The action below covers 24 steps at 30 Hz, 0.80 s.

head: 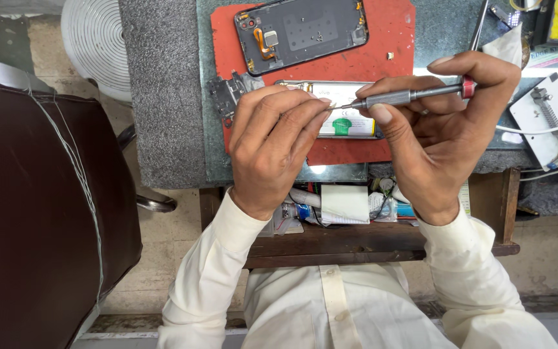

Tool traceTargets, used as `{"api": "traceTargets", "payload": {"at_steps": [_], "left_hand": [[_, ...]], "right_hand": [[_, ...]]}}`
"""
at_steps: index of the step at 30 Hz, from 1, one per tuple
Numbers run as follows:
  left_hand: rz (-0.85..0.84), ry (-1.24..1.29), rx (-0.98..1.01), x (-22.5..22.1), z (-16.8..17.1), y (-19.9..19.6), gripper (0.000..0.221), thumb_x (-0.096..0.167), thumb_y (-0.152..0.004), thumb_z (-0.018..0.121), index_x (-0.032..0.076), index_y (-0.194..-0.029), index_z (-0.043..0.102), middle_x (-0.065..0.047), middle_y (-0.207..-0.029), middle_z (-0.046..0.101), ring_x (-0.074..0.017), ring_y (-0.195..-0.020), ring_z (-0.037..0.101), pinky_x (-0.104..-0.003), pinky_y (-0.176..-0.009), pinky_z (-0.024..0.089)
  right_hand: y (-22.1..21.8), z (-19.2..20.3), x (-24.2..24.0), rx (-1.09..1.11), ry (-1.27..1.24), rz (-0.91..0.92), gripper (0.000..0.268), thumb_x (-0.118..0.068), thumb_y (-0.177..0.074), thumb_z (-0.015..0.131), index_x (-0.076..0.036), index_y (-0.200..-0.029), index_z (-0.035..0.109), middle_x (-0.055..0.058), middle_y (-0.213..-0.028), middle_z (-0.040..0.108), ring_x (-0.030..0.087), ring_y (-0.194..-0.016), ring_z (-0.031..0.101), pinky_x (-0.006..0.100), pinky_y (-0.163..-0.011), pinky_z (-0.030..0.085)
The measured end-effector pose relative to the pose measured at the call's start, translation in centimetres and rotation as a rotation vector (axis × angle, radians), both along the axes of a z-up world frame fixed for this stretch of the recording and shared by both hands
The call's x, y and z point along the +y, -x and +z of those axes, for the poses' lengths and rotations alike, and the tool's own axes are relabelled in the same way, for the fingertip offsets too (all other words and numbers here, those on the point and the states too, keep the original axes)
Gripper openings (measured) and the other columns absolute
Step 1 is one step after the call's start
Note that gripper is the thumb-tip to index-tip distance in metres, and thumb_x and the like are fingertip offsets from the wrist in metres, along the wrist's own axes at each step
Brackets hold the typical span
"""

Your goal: The person reassembles a mobile phone by placing internal components and the rear plate back onto the chassis and using a screwdriver to secure screws into the motherboard area.

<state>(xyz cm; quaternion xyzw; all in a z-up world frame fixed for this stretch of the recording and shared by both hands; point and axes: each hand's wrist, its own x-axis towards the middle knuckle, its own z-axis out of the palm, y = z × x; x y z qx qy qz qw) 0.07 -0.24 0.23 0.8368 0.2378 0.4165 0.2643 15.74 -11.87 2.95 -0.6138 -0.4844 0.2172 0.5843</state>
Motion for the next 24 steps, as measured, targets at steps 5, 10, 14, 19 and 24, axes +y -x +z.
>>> {"api": "traceTargets", "payload": {"at_steps": [5, 10, 14, 19, 24], "left_hand": [[-0.011, -0.025, 0.015, 0.1, -0.1, 0.0, 0.022, 0.005, -0.094, 0.087, 0.007, -0.112, 0.074, -0.002, -0.111, 0.066, -0.0226, -0.110, 0.062, -0.033, -0.090, 0.055], [-0.019, -0.056, 0.030, 0.0, -0.2, 0.2, 0.023, 0.005, -0.094, 0.087, 0.007, -0.114, 0.074, -0.002, -0.111, 0.066, -0.0223, -0.111, 0.062, -0.033, -0.090, 0.055], [-0.022, -0.109, 0.042, 0.1, -0.4, 0.1, 0.024, 0.006, -0.095, 0.087, 0.007, -0.114, 0.074, -0.001, -0.111, 0.066, -0.0212, -0.110, 0.062, -0.033, -0.091, 0.054], [-0.022, -0.142, 0.071, 0.0, -0.4, 0.1, 0.024, 0.008, -0.095, 0.088, 0.007, -0.115, 0.074, -0.001, -0.111, 0.066, -0.0213, -0.110, 0.062, -0.034, -0.092, 0.054], [-0.016, -0.148, 0.083, 0.0, -0.4, 0.1, 0.023, 0.009, -0.096, 0.088, 0.007, -0.114, 0.074, -0.001, -0.111, 0.067, -0.0209, -0.111, 0.063, -0.036, -0.096, 0.054]], "right_hand": [[0.2, 1.0, 0.3, -0.172, 0.021, -0.011, 0.047, 0.012, -0.110, 0.061, -0.009, -0.129, 0.024, 0.025, -0.113, 0.066, 0.025, -0.101, 0.076, 0.018, -0.066, 0.058], [1.2, 1.9, 0.8, -0.361, -0.029, -0.035, 0.050, 0.020, -0.102, 0.060, -0.006, -0.127, 0.024, 0.030, -0.114, 0.057, 0.030, -0.103, 0.074, 0.023, -0.071, 0.060], [1.1, 1.9, 0.8, -0.405, -0.071, 0.014, 0.052, 0.022, -0.097, 0.060, -0.004, -0.125, 0.024, 0.031, -0.113, 0.062, 0.032, -0.102, 0.074, 0.027, -0.075, 0.060], [0.6, 1.2, 0.3, -0.415, -0.101, 0.050, 0.050, 0.020, -0.099, 0.062, -0.003, -0.129, 0.030, 0.029, -0.116, 0.066, 0.032, -0.105, 0.075, 0.033, -0.082, 0.065], [0.5, 1.0, 0.2, -0.418, -0.104, 0.035, 0.046, 0.018, -0.099, 0.064, -0.001, -0.128, 0.034, 0.029, -0.113, 0.068, 0.031, -0.100, 0.075, 0.033, -0.080, 0.064]]}}
